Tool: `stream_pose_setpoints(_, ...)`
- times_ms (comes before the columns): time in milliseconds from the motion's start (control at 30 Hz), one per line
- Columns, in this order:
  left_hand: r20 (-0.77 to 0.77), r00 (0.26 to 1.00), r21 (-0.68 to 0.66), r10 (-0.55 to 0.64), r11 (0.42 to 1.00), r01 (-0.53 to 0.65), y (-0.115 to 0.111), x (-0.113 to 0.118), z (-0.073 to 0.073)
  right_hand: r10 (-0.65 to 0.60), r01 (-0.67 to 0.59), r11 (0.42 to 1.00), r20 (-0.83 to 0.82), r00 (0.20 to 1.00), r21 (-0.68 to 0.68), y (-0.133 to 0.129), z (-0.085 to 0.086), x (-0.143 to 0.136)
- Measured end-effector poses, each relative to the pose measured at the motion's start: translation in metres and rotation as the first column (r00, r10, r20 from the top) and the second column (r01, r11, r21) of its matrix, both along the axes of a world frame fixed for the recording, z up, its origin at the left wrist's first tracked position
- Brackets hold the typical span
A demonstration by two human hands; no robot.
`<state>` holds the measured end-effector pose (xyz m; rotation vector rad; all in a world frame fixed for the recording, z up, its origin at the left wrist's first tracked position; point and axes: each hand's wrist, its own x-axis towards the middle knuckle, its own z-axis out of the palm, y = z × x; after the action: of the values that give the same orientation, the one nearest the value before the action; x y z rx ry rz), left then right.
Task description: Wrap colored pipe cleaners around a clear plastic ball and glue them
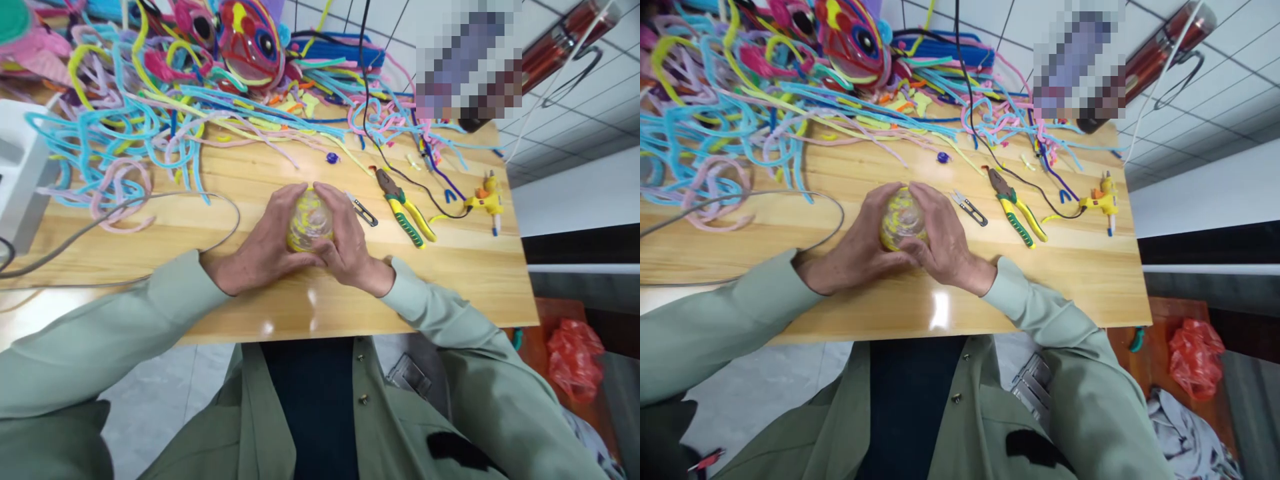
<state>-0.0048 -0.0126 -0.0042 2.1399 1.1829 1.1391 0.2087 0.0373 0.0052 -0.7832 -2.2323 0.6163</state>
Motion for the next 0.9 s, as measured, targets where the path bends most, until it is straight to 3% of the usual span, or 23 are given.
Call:
stream_pose_setpoints(200,-0.015,1.000,-0.002,-0.008,1.000,0.008,0.001,-0.002,0.000,-0.007,0.005,0.995,0.014,1.000,0.099,-0.002,-0.005,0.000)
stream_pose_setpoints(333,-0.024,0.999,-0.032,-0.036,0.999,0.036,0.006,-0.005,0.001,-0.044,0.043,0.998,0.055,0.997,0.035,-0.003,-0.007,0.002)
stream_pose_setpoints(433,-0.022,0.997,-0.092,-0.070,0.993,0.068,0.012,-0.013,0.002,0.022,-0.022,1.000,0.056,0.998,0.001,0.001,-0.005,0.009)
stream_pose_setpoints(533,0.056,0.990,-0.126,-0.130,0.983,0.136,0.017,-0.027,0.007,0.097,-0.098,0.994,0.023,0.995,0.054,0.009,-0.002,0.017)
stream_pose_setpoints(733,0.204,0.958,-0.246,-0.199,0.937,0.247,0.016,-0.041,0.016,0.020,-0.020,1.000,-0.008,1.000,0.010,0.020,-0.005,0.020)
stream_pose_setpoints(900,0.141,0.983,-0.193,-0.121,0.970,0.147,0.014,-0.031,0.005,0.080,-0.081,0.995,-0.037,0.996,-0.050,0.021,-0.007,0.011)
